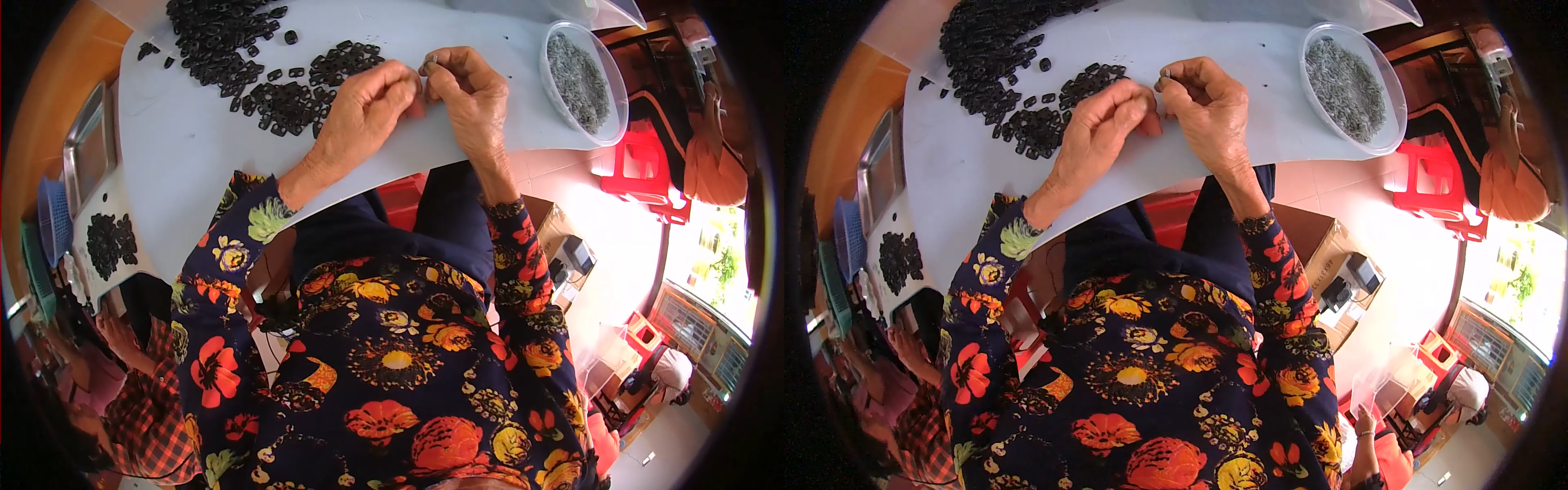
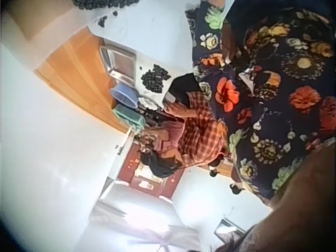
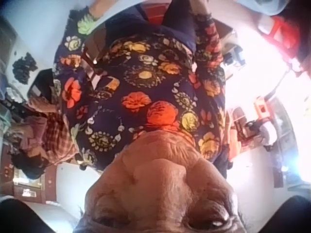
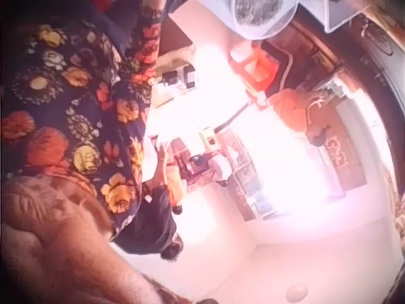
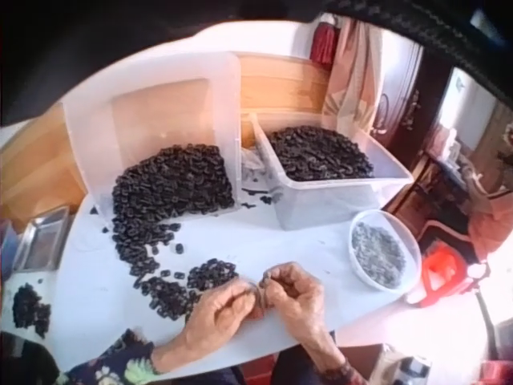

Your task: The person assembles small black rubber/plastic parts by hand at a workbench.

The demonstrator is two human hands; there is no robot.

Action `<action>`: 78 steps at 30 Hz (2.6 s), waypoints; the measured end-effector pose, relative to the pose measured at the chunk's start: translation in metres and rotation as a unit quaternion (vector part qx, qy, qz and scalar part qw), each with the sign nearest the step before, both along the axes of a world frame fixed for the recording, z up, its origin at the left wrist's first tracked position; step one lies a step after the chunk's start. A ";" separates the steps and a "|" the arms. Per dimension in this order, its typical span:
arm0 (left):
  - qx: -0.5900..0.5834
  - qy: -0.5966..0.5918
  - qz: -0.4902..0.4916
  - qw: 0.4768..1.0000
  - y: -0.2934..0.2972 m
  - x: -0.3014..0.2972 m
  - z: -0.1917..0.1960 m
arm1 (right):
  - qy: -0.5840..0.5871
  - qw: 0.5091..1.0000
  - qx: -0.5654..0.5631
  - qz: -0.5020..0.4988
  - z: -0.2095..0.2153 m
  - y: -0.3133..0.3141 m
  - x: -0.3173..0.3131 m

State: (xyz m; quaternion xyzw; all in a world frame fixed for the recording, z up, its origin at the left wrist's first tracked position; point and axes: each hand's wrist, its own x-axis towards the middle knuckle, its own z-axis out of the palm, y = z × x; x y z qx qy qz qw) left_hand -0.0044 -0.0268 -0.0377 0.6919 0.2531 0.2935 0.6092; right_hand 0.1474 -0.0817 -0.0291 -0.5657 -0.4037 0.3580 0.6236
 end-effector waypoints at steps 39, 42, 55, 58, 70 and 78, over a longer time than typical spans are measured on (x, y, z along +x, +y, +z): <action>0.423 0.359 -0.031 0.831 0.128 -0.066 0.019 | -0.071 0.996 0.049 0.030 -0.002 -0.004 0.003; 0.434 0.355 -0.030 0.828 0.136 -0.063 0.005 | -0.055 0.997 0.050 0.015 0.002 -0.004 0.008; 0.242 0.321 -0.013 0.915 0.148 -0.070 -0.006 | -0.053 0.996 0.077 -0.006 -0.005 0.002 0.006; 0.180 0.262 0.034 0.948 0.136 -0.073 0.009 | -0.043 0.994 0.101 -0.006 -0.014 0.008 -0.001; -0.188 -0.028 -0.070 0.979 0.072 -0.007 0.024 | 0.038 0.999 -0.004 0.015 -0.008 0.003 0.007; -0.200 -0.061 -0.018 0.978 0.050 -0.002 0.027 | 0.147 0.988 0.032 0.038 -0.003 0.005 0.006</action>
